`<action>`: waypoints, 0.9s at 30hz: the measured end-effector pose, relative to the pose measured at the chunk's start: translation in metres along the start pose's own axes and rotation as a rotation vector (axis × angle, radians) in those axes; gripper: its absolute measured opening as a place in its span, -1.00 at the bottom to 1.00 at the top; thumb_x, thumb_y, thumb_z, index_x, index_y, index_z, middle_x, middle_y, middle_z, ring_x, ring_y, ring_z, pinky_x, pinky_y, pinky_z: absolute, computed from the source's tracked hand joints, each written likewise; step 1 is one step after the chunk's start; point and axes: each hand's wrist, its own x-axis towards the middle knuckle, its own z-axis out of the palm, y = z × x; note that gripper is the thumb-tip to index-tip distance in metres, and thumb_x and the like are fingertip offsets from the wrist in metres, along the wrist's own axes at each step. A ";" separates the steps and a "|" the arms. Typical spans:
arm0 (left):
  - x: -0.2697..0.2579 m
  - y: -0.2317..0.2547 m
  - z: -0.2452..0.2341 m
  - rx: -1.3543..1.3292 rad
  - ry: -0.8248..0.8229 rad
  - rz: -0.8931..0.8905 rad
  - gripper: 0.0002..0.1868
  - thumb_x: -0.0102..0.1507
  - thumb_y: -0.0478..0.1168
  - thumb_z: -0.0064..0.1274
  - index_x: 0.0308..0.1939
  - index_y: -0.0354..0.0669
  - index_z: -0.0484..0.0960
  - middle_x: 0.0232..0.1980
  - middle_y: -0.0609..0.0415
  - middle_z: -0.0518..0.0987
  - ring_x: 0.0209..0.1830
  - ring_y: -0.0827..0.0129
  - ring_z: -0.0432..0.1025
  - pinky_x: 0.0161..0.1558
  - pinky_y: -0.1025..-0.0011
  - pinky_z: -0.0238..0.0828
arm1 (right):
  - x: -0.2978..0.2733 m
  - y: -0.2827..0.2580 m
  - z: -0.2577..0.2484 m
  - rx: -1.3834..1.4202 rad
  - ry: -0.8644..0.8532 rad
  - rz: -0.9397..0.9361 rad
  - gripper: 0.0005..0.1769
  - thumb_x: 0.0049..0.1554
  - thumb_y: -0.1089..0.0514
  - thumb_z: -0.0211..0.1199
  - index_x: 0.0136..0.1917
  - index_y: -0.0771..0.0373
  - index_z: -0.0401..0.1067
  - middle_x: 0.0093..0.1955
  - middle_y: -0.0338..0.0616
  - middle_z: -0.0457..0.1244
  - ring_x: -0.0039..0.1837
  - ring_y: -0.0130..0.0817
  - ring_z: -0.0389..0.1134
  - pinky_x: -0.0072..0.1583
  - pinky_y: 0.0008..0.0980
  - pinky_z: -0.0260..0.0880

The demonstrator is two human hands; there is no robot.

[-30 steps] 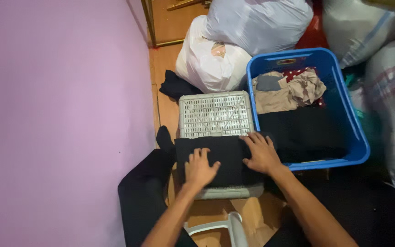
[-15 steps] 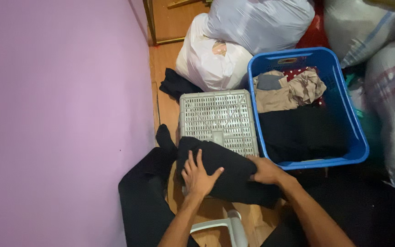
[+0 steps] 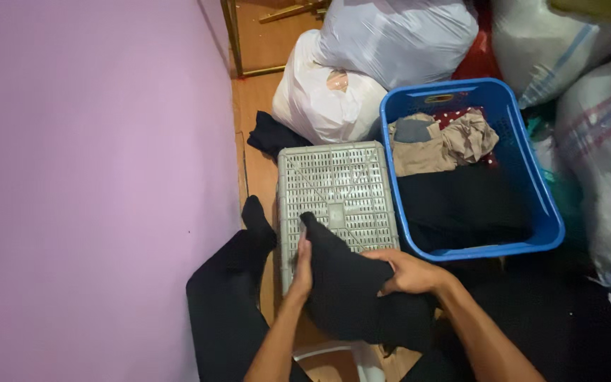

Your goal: The person folds several garments by hand on a small plastic stool and places them into a blue bin. They handle black, beige, and maroon items, smoothing and folding each piece before stacking them in the bin.

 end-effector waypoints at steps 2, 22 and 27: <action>-0.006 -0.013 -0.008 -0.337 -0.099 -0.173 -0.03 0.28 0.45 -0.35 0.63 0.03 -0.02 0.59 -0.07 0.06 0.59 0.07 -0.08 0.51 0.01 -0.31 | -0.006 -0.008 0.001 0.003 -0.073 -0.071 -0.08 -0.20 0.44 0.44 0.44 0.16 0.35 0.37 -0.17 0.29 0.37 -0.31 0.33 0.38 -0.27 0.42; -0.012 -0.042 -0.010 -0.557 -0.290 -0.663 -0.16 0.40 0.36 -0.20 0.51 -0.22 0.28 0.28 -0.08 0.42 0.24 0.16 0.35 0.24 0.16 0.26 | 0.011 0.047 -0.014 0.080 0.133 0.325 -0.04 -0.31 0.40 0.22 0.43 0.28 0.34 0.30 0.14 0.37 0.35 0.02 0.40 0.38 -0.18 0.38; 0.001 -0.011 -0.012 -0.340 0.080 -0.639 -0.18 0.41 0.38 -0.24 0.49 -0.17 0.29 0.22 0.03 0.47 0.22 0.22 0.42 0.25 0.21 0.38 | 0.019 0.064 -0.017 0.084 0.260 0.378 -0.19 -0.24 0.34 0.28 0.35 0.37 0.42 0.15 0.14 0.41 0.23 -0.02 0.42 0.34 -0.19 0.34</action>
